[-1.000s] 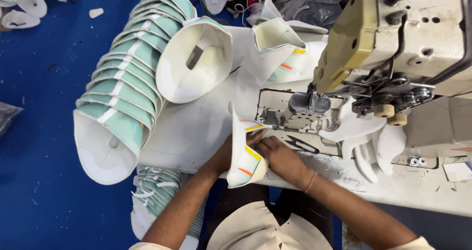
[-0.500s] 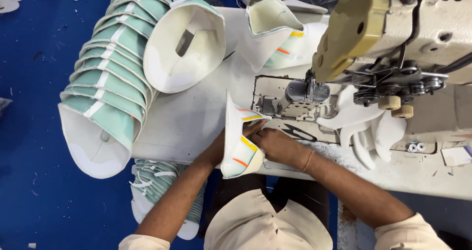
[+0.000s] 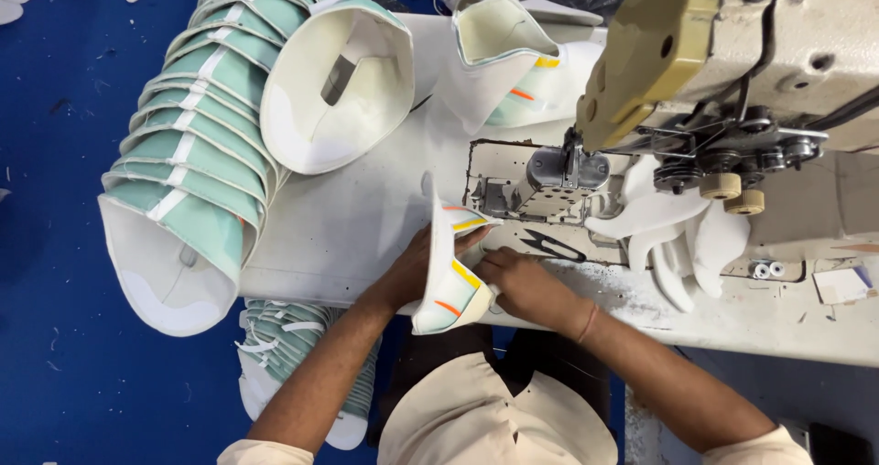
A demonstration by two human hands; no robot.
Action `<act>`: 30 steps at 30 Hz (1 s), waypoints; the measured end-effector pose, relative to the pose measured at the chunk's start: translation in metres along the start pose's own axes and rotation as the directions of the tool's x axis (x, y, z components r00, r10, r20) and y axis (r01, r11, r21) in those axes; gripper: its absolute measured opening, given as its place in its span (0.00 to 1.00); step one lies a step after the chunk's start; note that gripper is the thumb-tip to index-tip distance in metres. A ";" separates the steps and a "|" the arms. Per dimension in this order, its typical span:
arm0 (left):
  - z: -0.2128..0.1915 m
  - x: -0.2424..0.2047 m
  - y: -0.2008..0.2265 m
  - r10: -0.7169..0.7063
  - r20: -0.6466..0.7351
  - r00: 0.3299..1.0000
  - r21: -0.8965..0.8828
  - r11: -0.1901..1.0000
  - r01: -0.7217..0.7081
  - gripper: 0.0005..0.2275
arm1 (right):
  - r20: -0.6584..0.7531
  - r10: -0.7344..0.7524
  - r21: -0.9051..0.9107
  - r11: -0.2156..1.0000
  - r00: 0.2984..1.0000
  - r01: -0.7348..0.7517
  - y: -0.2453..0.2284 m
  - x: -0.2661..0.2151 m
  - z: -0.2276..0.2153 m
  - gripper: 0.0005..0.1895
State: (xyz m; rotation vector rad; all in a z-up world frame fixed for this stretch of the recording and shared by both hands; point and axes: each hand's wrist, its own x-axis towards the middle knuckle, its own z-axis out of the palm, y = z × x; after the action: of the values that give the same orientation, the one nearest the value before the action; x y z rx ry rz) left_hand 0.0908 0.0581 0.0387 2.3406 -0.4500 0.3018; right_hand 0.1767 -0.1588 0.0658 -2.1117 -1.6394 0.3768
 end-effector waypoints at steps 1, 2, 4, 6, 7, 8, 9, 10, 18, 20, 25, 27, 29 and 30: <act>-0.002 0.004 0.000 0.021 0.017 1.000 0.003 1.000 -0.021 0.34 | 0.077 0.043 0.065 0.997 0.996 -0.048 0.000 0.005 -0.008 0.22; -0.002 0.006 -0.001 0.026 0.021 0.999 0.004 1.000 -0.026 0.34 | 0.071 0.047 0.064 0.997 0.996 -0.051 0.003 0.008 -0.013 0.22; -0.002 0.009 -0.001 -0.003 0.037 0.999 -0.034 0.999 0.005 0.34 | 0.188 0.026 0.256 0.964 0.982 -0.075 0.008 0.014 -0.022 0.22; -0.003 0.008 -0.002 -0.015 0.042 0.999 -0.050 0.999 0.017 0.34 | 0.162 0.010 0.245 0.968 0.987 -0.051 0.004 0.013 -0.026 0.22; -0.003 0.006 -0.001 -0.032 0.046 0.998 -0.070 0.997 0.036 0.34 | 0.143 -0.006 0.236 0.971 0.990 -0.028 0.001 0.012 -0.027 0.23; -0.006 0.000 -0.006 -0.033 0.046 0.998 -0.072 0.997 0.036 0.34 | 0.144 -0.005 0.236 0.971 0.990 -0.030 0.001 0.010 -0.025 0.23; -0.005 -0.003 -0.008 -0.033 0.034 0.999 -0.098 0.995 0.036 0.34 | 0.125 0.051 0.228 0.970 0.991 -0.079 0.000 0.008 -0.023 0.21; 0.001 -0.005 -0.005 -0.034 0.022 0.999 -0.124 0.992 0.036 0.33 | 0.105 0.106 0.221 0.967 0.989 -0.127 0.000 0.006 -0.022 0.20; 0.075 0.014 -0.025 0.061 0.039 0.997 -0.438 0.898 -0.038 0.31 | -0.321 0.771 0.702 0.584 0.551 -0.408 -0.002 -0.073 -0.033 0.14; 0.095 0.021 -0.027 0.084 0.044 0.996 -0.513 0.857 -0.050 0.31 | -0.360 0.835 0.839 0.485 0.416 -0.246 0.005 -0.111 -0.029 0.14; 0.131 0.024 -0.034 0.093 0.034 0.995 -0.657 0.752 -0.047 0.30 | -0.438 0.844 0.777 0.529 0.310 -0.341 0.010 -0.196 -0.069 0.24; 0.140 0.017 -0.044 0.071 0.016 0.997 -0.694 0.719 -0.040 0.29 | -0.453 0.798 0.689 0.596 0.397 -0.412 -0.002 -0.190 -0.114 0.27; 0.151 -0.004 -0.067 0.041 -0.007 0.999 -0.726 0.687 -0.034 0.29 | -0.451 0.744 0.586 0.663 0.493 -0.466 0.000 -0.180 -0.147 0.30; 0.159 -0.022 -0.082 0.026 -0.019 0.999 -0.742 0.670 -0.031 0.29 | -0.360 0.743 0.387 0.669 0.564 -0.635 0.008 -0.173 -0.156 0.29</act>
State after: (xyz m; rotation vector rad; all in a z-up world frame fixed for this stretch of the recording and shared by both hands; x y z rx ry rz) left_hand 0.1181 0.0080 -0.1327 1.5165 -0.4908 0.0997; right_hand 0.2112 -0.3540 0.1883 -2.3424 -0.3858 0.1951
